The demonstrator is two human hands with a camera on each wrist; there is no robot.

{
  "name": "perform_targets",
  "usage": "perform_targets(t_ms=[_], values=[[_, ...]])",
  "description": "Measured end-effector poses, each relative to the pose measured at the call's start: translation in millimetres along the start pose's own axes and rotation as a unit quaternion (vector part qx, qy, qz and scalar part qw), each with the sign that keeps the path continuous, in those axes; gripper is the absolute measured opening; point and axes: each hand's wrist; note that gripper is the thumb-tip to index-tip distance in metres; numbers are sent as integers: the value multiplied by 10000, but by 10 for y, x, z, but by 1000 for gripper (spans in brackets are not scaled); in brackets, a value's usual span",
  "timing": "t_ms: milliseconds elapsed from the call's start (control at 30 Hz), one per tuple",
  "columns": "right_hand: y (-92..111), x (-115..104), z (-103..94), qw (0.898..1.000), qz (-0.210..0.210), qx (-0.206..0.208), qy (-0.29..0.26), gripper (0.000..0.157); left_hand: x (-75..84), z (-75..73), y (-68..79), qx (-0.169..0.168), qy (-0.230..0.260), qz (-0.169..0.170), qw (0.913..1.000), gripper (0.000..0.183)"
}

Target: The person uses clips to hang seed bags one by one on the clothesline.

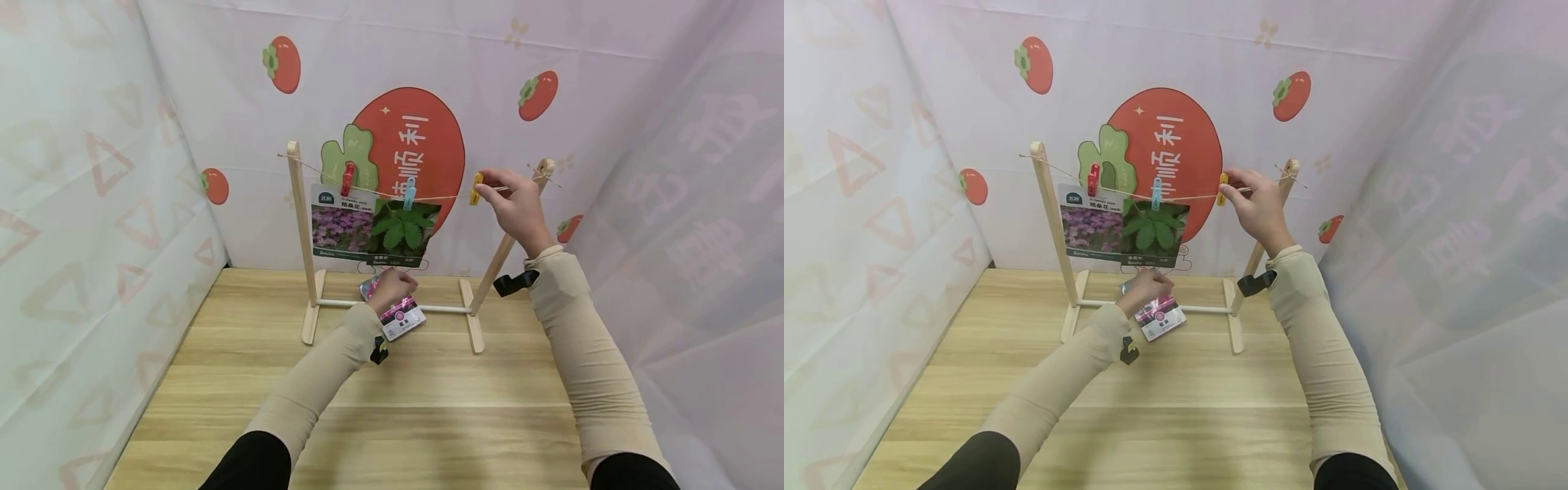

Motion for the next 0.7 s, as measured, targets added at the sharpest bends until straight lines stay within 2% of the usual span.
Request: perform_targets(t_ms=[167,367,533,700], values=[[4,-32,-3,9999,-49,45,124,31,-320,-102,-30,232,-124,-356,9990,25],[16,-42,-25,9997,-52,46,242,32,-605,-136,-44,627,241,-665,9955,28],[17,-53,-30,9998,-1,42,215,33,-778,-143,-64,1131,587,-851,9882,31],[24,-60,-30,9998,-10,62,178,33,-900,-165,-86,1520,629,-984,9815,40]])
Point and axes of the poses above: each hand's wrist, its own y-axis away from the middle knuckle, its own z-axis out of the palm, x = y × z, and after that the axes turned 8 degrees about y, right-handed
